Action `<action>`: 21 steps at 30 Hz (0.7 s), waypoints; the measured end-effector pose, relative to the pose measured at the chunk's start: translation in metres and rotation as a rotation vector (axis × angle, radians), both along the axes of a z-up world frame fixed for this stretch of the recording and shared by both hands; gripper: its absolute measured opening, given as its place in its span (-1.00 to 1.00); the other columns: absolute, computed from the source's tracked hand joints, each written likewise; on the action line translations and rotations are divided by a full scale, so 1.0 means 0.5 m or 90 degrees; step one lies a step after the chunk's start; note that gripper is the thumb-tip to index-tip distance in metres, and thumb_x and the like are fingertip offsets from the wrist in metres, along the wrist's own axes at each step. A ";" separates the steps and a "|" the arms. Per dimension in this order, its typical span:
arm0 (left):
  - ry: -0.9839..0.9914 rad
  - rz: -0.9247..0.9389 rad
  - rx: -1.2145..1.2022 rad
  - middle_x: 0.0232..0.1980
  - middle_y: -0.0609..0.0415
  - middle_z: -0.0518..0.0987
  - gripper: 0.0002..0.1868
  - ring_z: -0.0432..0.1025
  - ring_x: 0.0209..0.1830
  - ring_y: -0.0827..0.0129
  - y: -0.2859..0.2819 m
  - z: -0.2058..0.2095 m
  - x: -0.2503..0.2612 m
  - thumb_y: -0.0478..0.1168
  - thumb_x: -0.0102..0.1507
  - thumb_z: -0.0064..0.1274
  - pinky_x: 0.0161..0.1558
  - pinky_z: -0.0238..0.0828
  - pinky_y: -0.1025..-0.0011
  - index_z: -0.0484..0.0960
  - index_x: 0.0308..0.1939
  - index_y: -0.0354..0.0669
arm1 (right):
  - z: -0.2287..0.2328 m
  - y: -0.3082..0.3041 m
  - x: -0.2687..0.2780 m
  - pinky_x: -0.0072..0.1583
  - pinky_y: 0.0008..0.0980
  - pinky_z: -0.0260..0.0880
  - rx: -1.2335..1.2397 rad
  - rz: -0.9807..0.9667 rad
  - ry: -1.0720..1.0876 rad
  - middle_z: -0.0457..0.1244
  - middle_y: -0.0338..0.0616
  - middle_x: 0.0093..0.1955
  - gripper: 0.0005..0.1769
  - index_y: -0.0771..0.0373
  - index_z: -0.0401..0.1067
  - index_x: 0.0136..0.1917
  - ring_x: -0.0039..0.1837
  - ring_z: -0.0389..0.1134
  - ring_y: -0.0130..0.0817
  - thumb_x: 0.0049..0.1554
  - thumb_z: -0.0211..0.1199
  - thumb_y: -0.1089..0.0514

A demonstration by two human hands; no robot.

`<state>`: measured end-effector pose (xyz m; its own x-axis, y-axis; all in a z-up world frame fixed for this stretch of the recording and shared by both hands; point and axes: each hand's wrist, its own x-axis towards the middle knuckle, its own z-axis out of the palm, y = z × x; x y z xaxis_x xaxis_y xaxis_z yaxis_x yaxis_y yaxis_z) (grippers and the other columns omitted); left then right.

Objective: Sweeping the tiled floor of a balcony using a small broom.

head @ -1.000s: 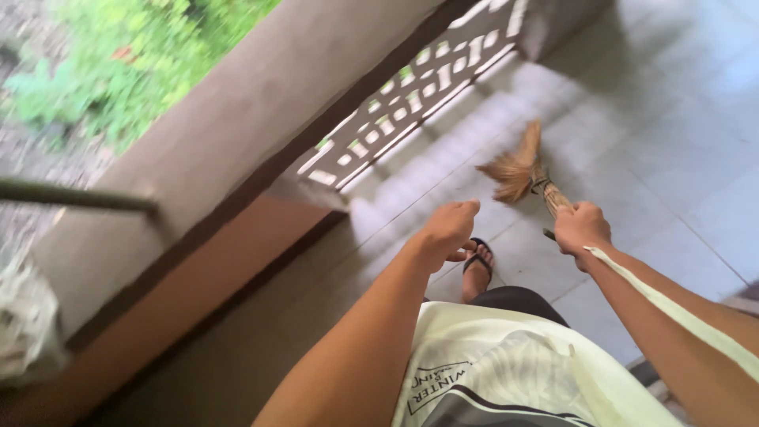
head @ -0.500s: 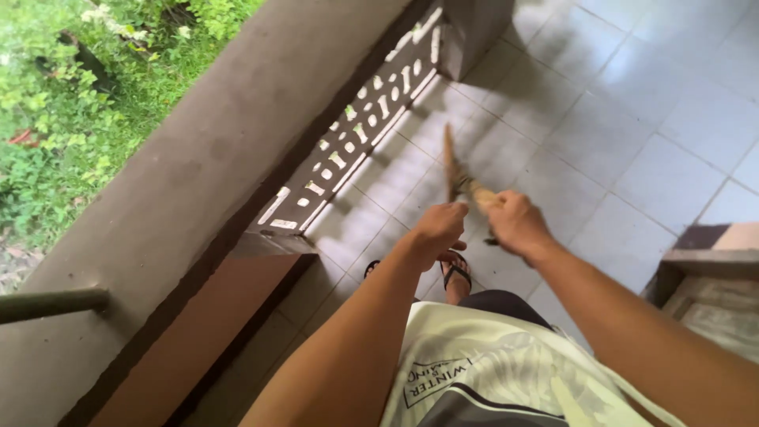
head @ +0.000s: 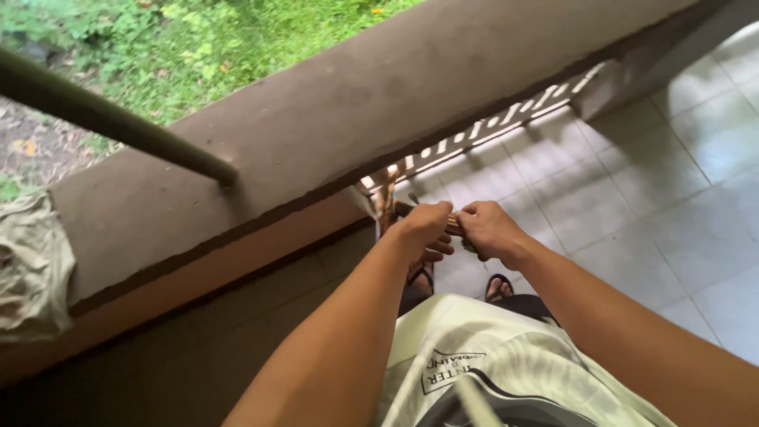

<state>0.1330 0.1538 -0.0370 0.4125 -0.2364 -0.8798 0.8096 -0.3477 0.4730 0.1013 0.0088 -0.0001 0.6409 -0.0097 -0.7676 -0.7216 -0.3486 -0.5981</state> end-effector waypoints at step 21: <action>0.018 -0.128 0.008 0.01 -0.08 0.59 -0.40 0.54 -0.29 0.17 -0.244 -0.036 0.034 0.22 0.31 -0.17 -0.36 0.42 0.26 0.48 0.18 -0.17 | -0.130 -0.283 -0.009 -0.28 -0.13 0.39 -0.185 -0.091 0.044 0.38 0.06 -0.24 -0.57 0.27 0.47 0.21 -0.35 0.36 -0.14 0.23 0.08 -0.04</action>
<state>0.1498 0.0316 -0.0550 0.3335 -0.3001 -0.8937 0.7358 -0.5097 0.4458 0.0969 -0.1329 -0.0653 0.5637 -0.3206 -0.7612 -0.8109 -0.3899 -0.4363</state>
